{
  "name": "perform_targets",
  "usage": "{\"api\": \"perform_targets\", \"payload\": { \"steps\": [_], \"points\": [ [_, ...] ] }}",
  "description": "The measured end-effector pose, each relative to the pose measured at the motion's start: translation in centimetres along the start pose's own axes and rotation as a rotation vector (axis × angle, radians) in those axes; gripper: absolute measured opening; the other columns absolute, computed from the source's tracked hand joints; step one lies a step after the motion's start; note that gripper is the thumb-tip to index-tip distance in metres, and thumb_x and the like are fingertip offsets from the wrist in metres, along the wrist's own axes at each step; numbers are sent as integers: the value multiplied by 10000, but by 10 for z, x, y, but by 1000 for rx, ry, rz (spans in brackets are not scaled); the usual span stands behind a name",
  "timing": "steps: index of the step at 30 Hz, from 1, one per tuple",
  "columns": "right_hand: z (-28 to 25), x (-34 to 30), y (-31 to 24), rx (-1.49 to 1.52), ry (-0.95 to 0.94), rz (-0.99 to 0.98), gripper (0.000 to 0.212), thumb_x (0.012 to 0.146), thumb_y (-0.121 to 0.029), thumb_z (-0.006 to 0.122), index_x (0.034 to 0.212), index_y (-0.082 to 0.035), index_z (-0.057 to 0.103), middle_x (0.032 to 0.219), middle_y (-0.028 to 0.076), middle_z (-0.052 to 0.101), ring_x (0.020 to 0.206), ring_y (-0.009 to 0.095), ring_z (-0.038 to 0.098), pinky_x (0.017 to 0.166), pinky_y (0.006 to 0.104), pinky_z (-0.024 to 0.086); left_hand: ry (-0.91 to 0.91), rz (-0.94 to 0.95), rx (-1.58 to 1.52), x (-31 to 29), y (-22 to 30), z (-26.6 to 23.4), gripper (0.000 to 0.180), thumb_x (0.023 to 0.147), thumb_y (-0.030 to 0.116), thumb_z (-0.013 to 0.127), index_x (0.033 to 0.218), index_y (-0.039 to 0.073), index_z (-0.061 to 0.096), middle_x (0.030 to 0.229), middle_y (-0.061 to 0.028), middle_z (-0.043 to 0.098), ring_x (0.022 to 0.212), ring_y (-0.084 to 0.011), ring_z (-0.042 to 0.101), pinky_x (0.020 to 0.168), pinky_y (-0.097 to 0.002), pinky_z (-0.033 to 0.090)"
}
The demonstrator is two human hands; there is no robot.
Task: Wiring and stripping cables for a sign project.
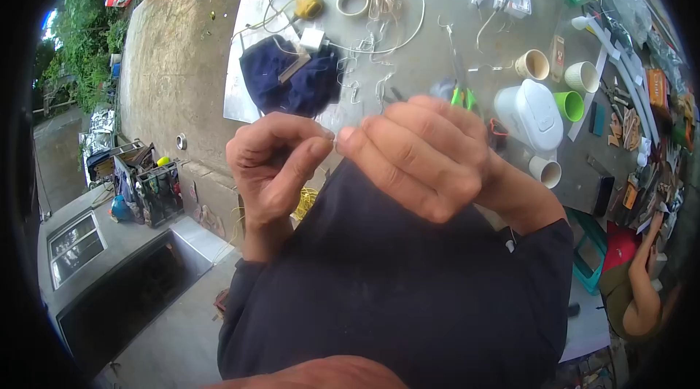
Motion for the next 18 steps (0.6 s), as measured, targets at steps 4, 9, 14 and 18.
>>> {"api": "perform_targets", "payload": {
  "steps": [4, 9, 14, 18],
  "points": [
    [9, -3, 21, 469, -24, 524, 76, 893, -89, 742, 908, -18, 720, 815, 66, 660, 700, 172, 629, 630, 282, 520, 13, 352, 311, 3, 23, 0, 102, 806, -48, 752, 882, 11, 718, 704, -40, 665, 547, -113, 556, 503, -229, 389],
    [26, -21, 29, 1007, -135, 1143, 101, 921, -101, 712, 968, -15, 686, 846, 55, 668, 697, 121, 609, 622, 249, 498, 14, 452, 532, 2, 25, 3, 136, 769, -60, 769, 871, 8, 713, 737, -68, 694, 567, -140, 606, 517, -253, 445],
    [5, -9, 20, 360, 69, 478, 231, 826, -114, 780, 1031, -50, 696, 985, 95, 665, 778, 192, 641, 652, 277, 522, 49, 49, 69, 2, 3, -10, 71, 839, -31, 749, 893, -6, 711, 757, -49, 705, 623, -70, 609, 543, -214, 449],
    [0, 4, 2, 32, 67, -22, 237, 762, -52, 760, 995, -30, 727, 952, 68, 657, 787, 177, 641, 629, 297, 520, -8, -19, -37, 3, 1, -7, 41, 868, -13, 737, 900, -12, 712, 767, -43, 703, 661, -51, 615, 562, -196, 453]
  ]
}}
Point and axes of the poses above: each hand's wrist, its own x-axis towards the middle knuckle, its own z-axis out of the palm, y = z × x, the point moved 6 cm from there along x, towards the middle knuckle
